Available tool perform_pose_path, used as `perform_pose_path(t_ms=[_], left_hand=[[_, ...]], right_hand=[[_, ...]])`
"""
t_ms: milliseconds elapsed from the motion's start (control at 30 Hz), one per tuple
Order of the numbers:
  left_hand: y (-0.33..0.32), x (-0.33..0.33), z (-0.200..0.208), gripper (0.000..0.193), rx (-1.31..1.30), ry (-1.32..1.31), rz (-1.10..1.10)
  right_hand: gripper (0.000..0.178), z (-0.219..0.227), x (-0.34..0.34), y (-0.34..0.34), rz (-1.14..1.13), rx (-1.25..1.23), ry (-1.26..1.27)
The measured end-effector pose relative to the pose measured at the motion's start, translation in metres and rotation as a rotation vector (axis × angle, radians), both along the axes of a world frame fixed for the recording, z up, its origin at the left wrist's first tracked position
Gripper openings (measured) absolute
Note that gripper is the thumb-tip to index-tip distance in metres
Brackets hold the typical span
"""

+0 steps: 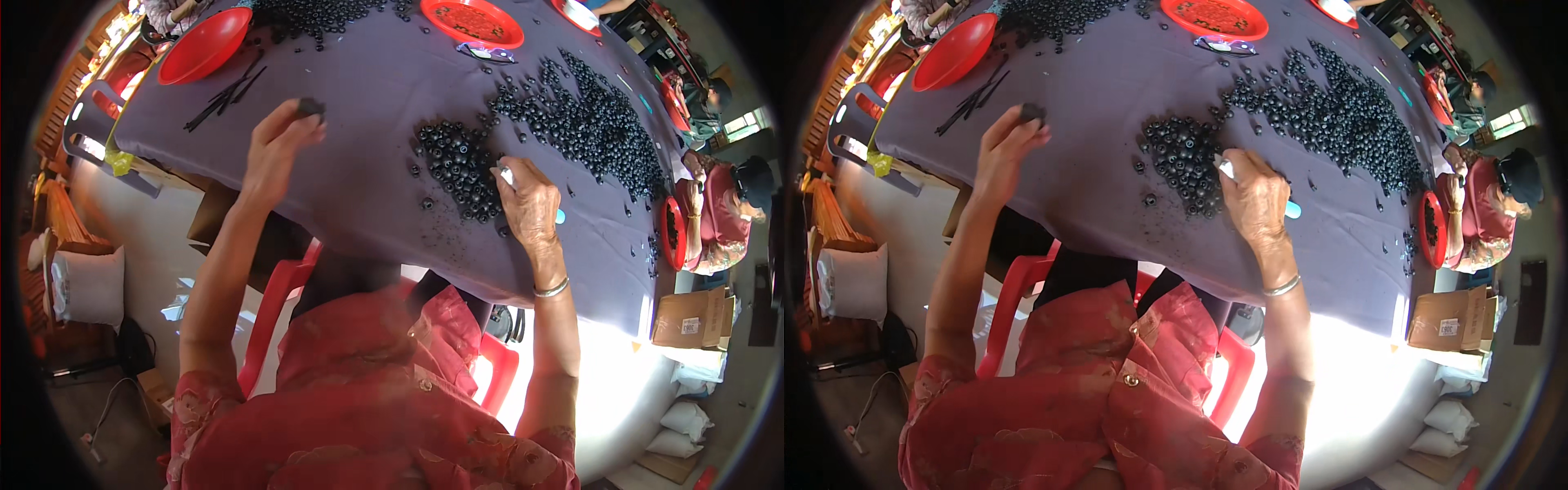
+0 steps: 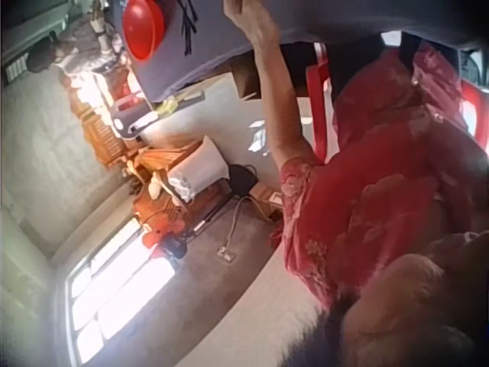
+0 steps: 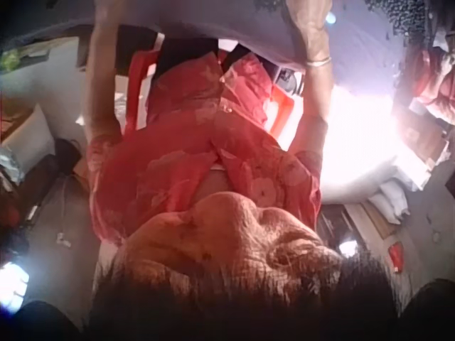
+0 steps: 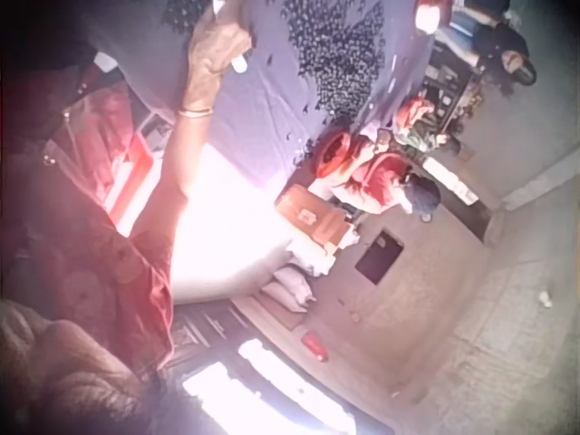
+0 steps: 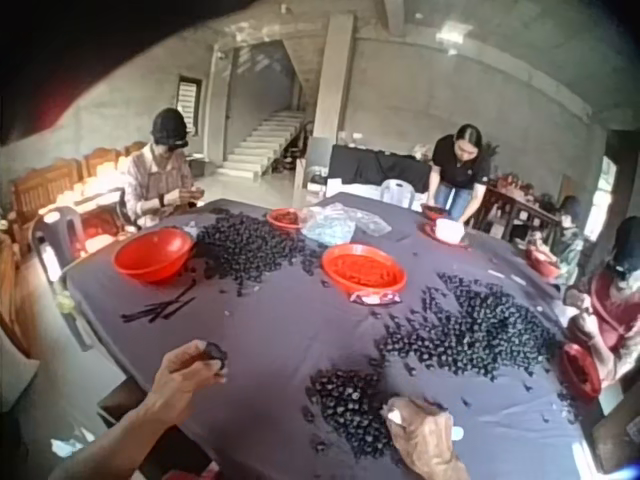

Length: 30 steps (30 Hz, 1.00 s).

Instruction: Sorting and inspecting small black plastic components at a large communal table.

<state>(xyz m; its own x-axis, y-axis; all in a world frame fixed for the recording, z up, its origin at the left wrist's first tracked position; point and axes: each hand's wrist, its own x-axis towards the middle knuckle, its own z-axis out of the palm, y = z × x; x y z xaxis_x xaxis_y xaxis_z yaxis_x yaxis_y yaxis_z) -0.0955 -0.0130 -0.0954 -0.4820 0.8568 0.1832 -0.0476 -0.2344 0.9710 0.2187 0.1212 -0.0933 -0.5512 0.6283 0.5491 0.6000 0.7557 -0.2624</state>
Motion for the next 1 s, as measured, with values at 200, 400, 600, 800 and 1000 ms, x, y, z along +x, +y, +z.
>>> perform_pose_path(t_ms=[200, 400, 600, 800, 1000], left_hand=[[-0.089, -0.026, -0.014, 0.015, -0.289, -0.006, -0.031], [-0.124, -0.045, -0.03, 0.019, -0.478, 0.039, 0.121], [-0.127, -0.06, -0.038, 0.023, -0.426, 0.031, 0.331], [-0.06, -0.088, -0.047, 0.022, -0.255, 0.811, 0.307], [-0.005, -0.08, -0.036, 0.029, -0.3, 0.946, 0.223]], right_hand=[[0.019, 0.012, -0.019, -0.038, 0.149, -0.104, -0.018], [0.019, 0.003, -0.035, -0.053, 0.281, -0.116, -0.14], [0.02, -0.007, -0.044, -0.057, 0.272, -0.118, -0.206], [0.02, -0.009, -0.045, -0.056, 0.254, -0.128, -0.178], [0.018, 0.013, -0.037, -0.062, 0.182, -0.285, 0.249]])
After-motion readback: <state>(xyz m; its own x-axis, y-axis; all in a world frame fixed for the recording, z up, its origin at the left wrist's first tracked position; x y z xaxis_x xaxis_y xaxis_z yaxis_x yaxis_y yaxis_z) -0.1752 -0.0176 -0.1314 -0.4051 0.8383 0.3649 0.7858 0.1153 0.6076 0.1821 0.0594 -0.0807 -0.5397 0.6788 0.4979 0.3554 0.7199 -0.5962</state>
